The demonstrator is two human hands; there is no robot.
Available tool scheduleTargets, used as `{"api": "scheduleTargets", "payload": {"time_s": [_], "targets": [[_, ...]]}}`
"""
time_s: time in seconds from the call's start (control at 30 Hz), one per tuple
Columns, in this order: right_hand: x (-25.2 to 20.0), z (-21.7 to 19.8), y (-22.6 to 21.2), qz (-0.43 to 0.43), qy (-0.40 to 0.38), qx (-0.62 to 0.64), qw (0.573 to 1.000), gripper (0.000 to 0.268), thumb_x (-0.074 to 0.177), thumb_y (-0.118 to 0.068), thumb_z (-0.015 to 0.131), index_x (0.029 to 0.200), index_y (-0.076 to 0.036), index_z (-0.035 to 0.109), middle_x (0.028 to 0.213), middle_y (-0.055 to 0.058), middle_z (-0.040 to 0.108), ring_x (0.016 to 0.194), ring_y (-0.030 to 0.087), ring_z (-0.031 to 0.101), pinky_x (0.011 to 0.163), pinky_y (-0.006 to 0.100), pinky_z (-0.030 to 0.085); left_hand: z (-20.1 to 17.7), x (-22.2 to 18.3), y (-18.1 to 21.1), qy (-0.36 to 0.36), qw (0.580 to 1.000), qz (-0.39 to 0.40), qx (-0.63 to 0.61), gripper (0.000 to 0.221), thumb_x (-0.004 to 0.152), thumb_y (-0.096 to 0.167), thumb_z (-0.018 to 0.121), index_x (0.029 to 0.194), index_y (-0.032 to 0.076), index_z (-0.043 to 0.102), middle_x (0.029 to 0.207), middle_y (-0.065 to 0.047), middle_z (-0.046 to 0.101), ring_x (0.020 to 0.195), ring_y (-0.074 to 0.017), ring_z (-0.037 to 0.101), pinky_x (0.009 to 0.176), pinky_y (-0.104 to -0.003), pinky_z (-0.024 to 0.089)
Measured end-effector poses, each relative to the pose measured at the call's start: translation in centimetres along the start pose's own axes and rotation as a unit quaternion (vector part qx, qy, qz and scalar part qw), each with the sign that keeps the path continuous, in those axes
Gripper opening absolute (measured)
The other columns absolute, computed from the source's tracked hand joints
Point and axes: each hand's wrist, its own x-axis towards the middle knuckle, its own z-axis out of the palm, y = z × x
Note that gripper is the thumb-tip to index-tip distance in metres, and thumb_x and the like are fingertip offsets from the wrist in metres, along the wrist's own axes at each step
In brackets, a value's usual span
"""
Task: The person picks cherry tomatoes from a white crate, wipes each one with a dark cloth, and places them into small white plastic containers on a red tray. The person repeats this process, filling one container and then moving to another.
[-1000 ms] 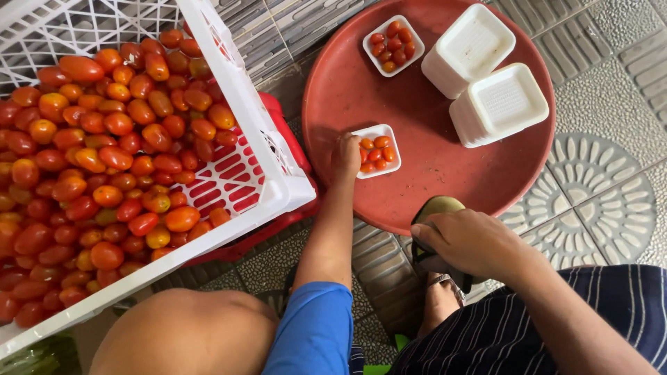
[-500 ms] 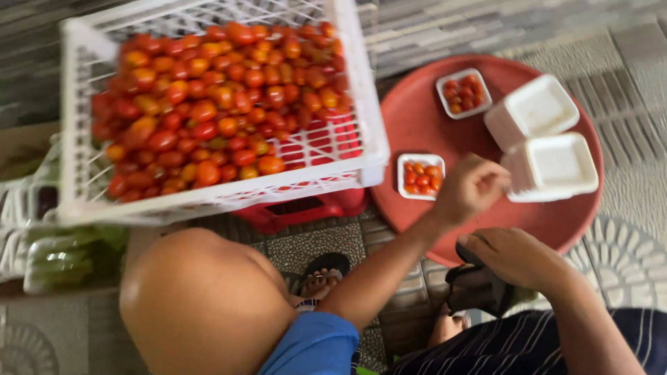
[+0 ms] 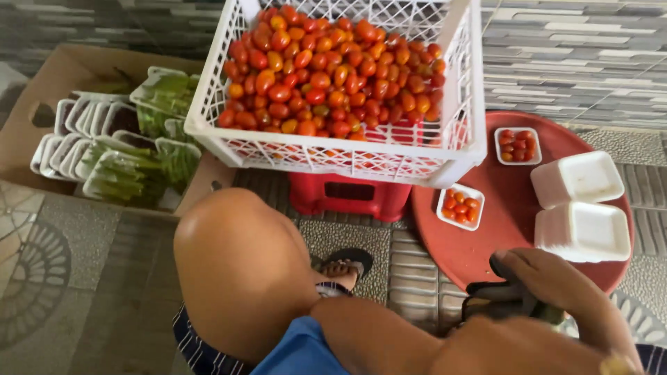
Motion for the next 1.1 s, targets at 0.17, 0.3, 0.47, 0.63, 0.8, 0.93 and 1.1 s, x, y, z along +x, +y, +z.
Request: {"api": "scheduleTargets", "payload": {"time_s": [0.17, 0.3, 0.47, 0.63, 0.8, 0.93, 1.1], "targets": [[-0.5, -1.1, -4.3, 0.142, -0.027, 0.136, 0.980, 0.049, 0.103, -0.043, 0.048, 0.087, -0.005, 0.075, 0.086, 0.008, 0.079, 0.083, 0.020, 0.065, 0.083, 0.031, 0.048, -2.2, -0.3, 3.9, 0.031, 0.997, -0.054, 0.046, 0.069, 0.099, 0.062, 0.021, 0.124, 0.012, 0.060, 0.126, -0.010, 0.071, 0.115, -0.0310, 0.082, 0.101, -0.042, 0.069], [-0.5, -1.0, -4.4, 0.136, -0.021, 0.122, 0.983, 0.053, 0.105, -0.047, 0.044, 0.085, -0.006, 0.072, 0.082, 0.007, 0.074, 0.081, 0.019, 0.063, 0.081, 0.032, 0.048, -4.4, 1.0, 5.1, 0.041, 0.992, -0.089, 0.077, 0.063, 0.098, 0.057, 0.023, 0.122, 0.012, 0.060, 0.123, -0.010, 0.072, 0.113, -0.0312, 0.081, 0.098, -0.043, 0.068], [-0.8, -0.4, -4.0, 0.155, -0.030, 0.112, 0.981, 0.054, 0.105, -0.048, 0.042, 0.091, -0.007, 0.075, 0.093, 0.006, 0.078, 0.090, 0.019, 0.066, 0.089, 0.031, 0.047, -6.9, 1.5, 3.4, 0.069, 0.981, -0.145, 0.112, 0.056, 0.097, 0.050, 0.026, 0.120, 0.012, 0.060, 0.120, -0.009, 0.072, 0.109, -0.0315, 0.080, 0.094, -0.043, 0.067], [-0.8, -0.6, -3.5, 0.162, -0.023, 0.135, 0.977, 0.054, 0.107, -0.047, 0.044, 0.082, -0.004, 0.066, 0.080, 0.008, 0.068, 0.079, 0.021, 0.061, 0.079, 0.033, 0.046, -9.6, -5.2, -11.8, 0.081, 0.964, -0.196, 0.160, 0.049, 0.095, 0.043, 0.029, 0.117, 0.012, 0.061, 0.116, -0.009, 0.072, 0.106, -0.0318, 0.079, 0.090, -0.044, 0.065], [-0.6, -0.6, -3.6, 0.165, -0.016, 0.135, 0.977, 0.053, 0.107, -0.043, 0.045, 0.086, -0.003, 0.071, 0.085, 0.007, 0.070, 0.083, 0.020, 0.061, 0.084, 0.032, 0.046, -9.9, -9.5, -13.5, 0.102, 0.938, -0.252, 0.216, 0.043, 0.094, 0.036, 0.033, 0.115, 0.011, 0.061, 0.112, -0.009, 0.072, 0.103, -0.0322, 0.078, 0.086, -0.045, 0.064], [0.2, 0.0, -2.6, 0.158, -0.013, 0.127, 0.979, 0.053, 0.107, -0.044, 0.047, 0.081, -0.003, 0.068, 0.083, 0.007, 0.070, 0.082, 0.019, 0.059, 0.083, 0.032, 0.046, -11.1, -11.8, -13.1, 0.122, 0.909, -0.297, 0.265, 0.038, 0.093, 0.031, 0.036, 0.113, 0.011, 0.061, 0.110, -0.009, 0.072, 0.100, -0.0324, 0.077, 0.083, -0.046, 0.063], [0.6, -0.4, -3.6, 0.143, -0.027, 0.121, 0.982, 0.052, 0.108, -0.046, 0.043, 0.079, -0.006, 0.061, 0.079, 0.006, 0.064, 0.078, 0.020, 0.057, 0.078, 0.033, 0.045, -15.0, -3.4, -6.2, 0.120, 0.878, -0.348, 0.305, 0.032, 0.091, 0.024, 0.039, 0.111, 0.011, 0.061, 0.106, -0.008, 0.073, 0.097, -0.0328, 0.076, 0.080, -0.047, 0.062]]}}
